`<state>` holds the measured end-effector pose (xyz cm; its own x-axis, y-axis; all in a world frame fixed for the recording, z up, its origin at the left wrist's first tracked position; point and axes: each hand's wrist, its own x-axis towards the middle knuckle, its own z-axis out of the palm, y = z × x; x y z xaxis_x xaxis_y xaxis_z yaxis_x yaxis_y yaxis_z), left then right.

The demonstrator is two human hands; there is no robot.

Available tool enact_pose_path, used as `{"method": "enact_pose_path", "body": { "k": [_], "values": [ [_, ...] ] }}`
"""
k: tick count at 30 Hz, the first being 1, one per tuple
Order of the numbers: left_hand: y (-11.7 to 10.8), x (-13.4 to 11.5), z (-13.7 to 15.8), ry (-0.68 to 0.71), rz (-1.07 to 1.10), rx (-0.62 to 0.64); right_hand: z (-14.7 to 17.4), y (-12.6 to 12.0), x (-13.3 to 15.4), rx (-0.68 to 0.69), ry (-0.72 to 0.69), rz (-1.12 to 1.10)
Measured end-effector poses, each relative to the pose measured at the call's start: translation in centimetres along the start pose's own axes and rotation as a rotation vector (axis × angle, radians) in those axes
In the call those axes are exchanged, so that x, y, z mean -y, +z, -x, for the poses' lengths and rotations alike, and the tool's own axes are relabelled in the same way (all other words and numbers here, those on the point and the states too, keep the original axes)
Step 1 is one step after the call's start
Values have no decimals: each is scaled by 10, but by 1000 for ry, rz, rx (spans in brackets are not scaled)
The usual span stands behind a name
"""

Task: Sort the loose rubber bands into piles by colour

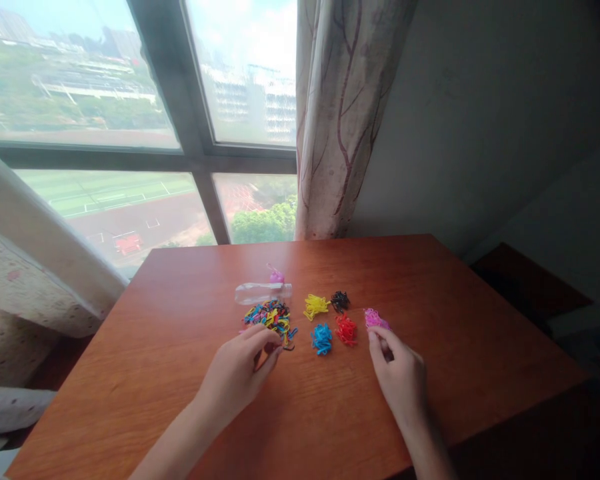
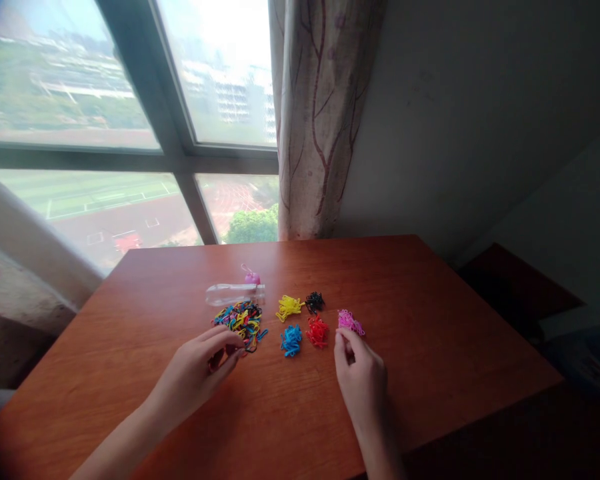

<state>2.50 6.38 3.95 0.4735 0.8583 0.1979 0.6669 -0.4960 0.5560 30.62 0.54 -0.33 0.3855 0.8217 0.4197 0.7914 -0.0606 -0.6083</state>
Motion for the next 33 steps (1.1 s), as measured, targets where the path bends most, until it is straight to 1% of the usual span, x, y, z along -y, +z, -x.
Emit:
{"method": "enact_pose_path", "body": {
  "k": [4, 7, 11, 15, 21, 24, 27, 29, 33],
  "values": [
    [3, -19, -40, 76, -124, 62, 22, 21, 45, 161, -133, -181],
    [11, -30, -75, 114, -159, 95, 40, 35, 68, 293, -229, -227],
    [27, -40, -114, 156, -219, 153, 55, 43, 80, 391, -276, -253],
    [46, -48, -136, 192, -276, 229, 58, 42, 80, 404, -290, -265],
    [67, -49, -147, 205, -336, 352, 58, 40, 79, 398, -279, -280],
    [69, -49, -149, 197, -353, 365, 57, 39, 79, 411, -272, -280],
    [65, -51, -148, 193, -357, 330, 57, 39, 79, 415, -277, -268],
    [58, -52, -144, 189, -353, 295, 57, 38, 79, 419, -280, -264],
    [35, -45, -124, 152, -343, 228, 57, 40, 78, 434, -279, -262]
  ]
}}
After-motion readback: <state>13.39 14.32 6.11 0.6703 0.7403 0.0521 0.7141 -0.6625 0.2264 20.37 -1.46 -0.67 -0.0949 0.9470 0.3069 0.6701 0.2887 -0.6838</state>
